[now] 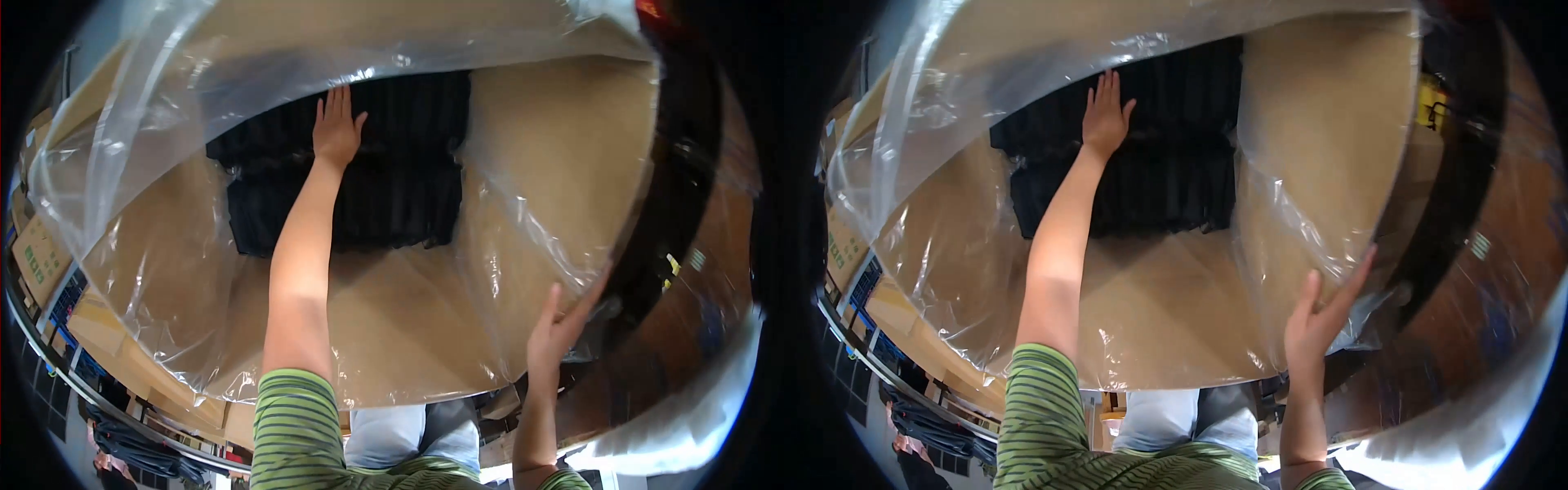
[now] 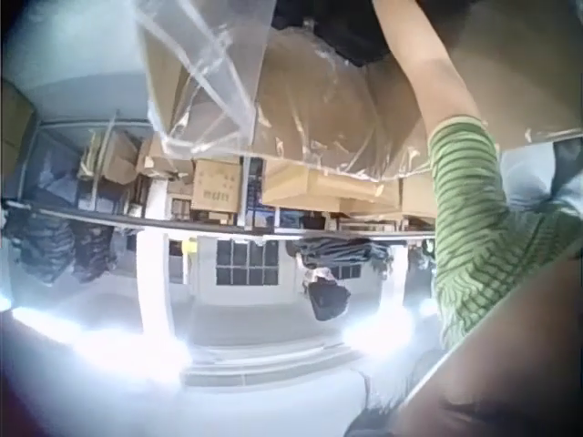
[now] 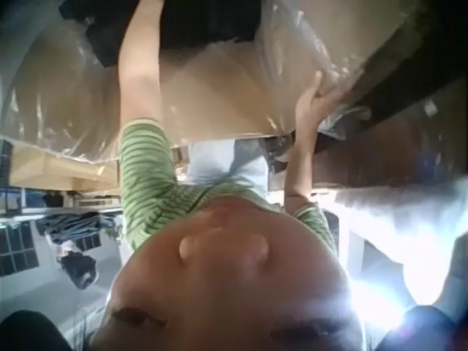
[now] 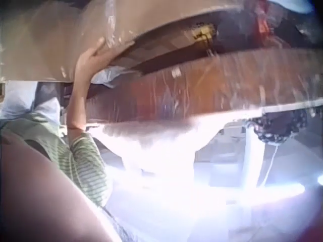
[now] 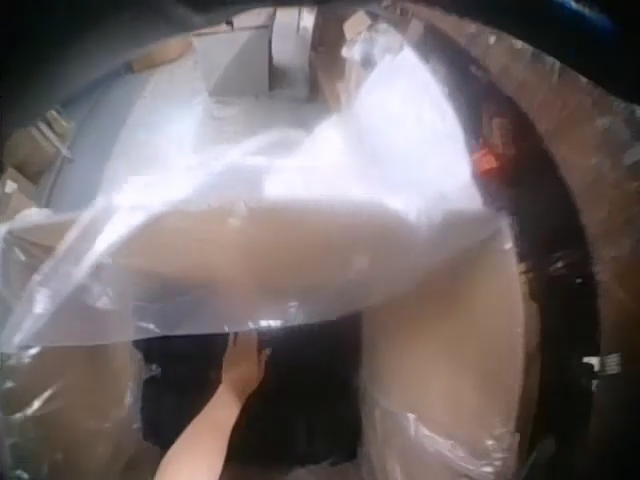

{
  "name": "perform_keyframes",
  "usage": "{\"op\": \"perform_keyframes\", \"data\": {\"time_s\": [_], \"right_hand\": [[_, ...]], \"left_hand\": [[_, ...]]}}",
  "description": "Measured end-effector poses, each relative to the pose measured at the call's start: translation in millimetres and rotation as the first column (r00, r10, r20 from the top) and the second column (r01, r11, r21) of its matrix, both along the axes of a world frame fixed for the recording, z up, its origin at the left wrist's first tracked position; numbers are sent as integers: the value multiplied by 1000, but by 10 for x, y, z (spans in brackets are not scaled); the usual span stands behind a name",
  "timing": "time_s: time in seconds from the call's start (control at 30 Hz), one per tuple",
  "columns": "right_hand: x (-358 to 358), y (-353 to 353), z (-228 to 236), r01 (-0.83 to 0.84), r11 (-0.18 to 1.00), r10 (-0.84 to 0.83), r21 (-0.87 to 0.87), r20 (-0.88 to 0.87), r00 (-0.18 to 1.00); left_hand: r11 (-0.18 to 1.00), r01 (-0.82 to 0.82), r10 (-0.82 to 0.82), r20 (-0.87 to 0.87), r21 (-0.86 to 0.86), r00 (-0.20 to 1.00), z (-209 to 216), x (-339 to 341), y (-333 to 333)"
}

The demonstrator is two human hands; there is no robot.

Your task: The recorder is sorting small black pouches and packing them into a large cardboard box.

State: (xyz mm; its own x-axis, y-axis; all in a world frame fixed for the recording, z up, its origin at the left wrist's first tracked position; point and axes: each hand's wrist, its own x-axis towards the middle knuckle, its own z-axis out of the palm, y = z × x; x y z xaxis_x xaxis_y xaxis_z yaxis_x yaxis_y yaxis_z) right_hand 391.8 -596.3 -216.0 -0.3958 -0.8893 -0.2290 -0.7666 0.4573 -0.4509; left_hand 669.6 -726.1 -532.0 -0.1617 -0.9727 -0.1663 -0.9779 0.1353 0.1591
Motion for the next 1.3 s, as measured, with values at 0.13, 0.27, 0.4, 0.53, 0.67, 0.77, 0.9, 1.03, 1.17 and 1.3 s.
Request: {"op": "perform_keyframes", "data": {"time_s": [0.13,0.27,0.4,0.53,0.67,0.77,0.9,1.03,1.17,1.3], "right_hand": [[-34,76,-112,101,995,-99,-12,90,991],[-111,126,-157,149,989,-148,1,104,984],[-180,151,-158,101,994,-102,38,11,995],[-206,177,-142,112,991,-112,67,-1,994],[-216,136,-149,146,986,-149,75,25,989],[-211,59,-168,-23,1000,20,-20,-118,993],[-94,9,-109,-45,999,44,-30,-31,999],[-159,39,-94,35,988,-56,148,141,988],[140,144,245,-62,998,61,-7,-110,992],[214,626,1126,-141,923,178,-359,70,982]], "left_hand": [[996,-94,94,-11,8,996,-442,-7,206],[970,-135,158,-102,202,982,-517,-5,146],[965,-117,150,-126,234,981,-513,1,154],[963,-163,179,-59,216,982,-536,67,200],[935,-213,254,-115,283,960,-267,-8,70],[987,-86,120,-282,133,952,156,-184,478],[890,-60,323,-532,453,783,1387,-515,1221],[592,28,589,-456,806,667,2726,-805,1985],[580,220,643,-607,785,467,3669,-866,2723],[520,306,390,-541,797,745,4156,-958,3150]]}}
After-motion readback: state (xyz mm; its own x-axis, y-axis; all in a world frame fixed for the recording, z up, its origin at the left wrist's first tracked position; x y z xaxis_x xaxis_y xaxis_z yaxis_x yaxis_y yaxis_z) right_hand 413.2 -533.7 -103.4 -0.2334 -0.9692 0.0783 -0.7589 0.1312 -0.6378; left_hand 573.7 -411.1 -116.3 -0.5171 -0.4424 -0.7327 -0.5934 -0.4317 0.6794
